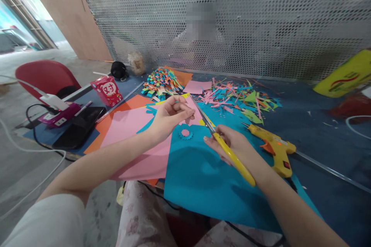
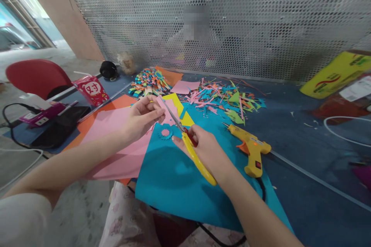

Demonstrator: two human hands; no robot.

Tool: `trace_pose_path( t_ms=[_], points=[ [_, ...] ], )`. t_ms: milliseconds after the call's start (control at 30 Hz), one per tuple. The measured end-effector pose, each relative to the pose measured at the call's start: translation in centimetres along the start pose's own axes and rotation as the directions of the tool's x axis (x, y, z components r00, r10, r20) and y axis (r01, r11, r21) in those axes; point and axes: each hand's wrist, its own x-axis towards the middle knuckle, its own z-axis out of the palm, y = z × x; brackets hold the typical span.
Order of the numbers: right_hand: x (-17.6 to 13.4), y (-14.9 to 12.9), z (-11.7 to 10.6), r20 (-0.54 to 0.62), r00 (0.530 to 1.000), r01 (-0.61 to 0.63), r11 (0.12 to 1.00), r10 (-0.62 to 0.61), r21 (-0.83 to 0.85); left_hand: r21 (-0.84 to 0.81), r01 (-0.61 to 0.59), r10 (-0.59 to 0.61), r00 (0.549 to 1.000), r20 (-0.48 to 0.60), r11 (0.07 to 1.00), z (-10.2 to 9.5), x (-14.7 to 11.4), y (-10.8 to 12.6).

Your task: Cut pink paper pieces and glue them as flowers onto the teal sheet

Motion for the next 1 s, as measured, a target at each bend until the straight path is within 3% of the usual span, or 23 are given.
trace_pose_path(
  t_ms=[833,1000],
  points=[
    [0.2,0.37,0.07,-0.055,0.998,0.029,0.997,-0.033,-0.073,-0.01,0.082,-0.081,0.996,0.033,0.997,0.05,-0.07,-0.08],
    [0.01,0.34,0.11,-0.117,0.992,0.035,0.995,-0.046,-0.095,-0.037,0.07,-0.07,0.998,0.008,0.997,0.18,0.04,-0.14]
  ],
)
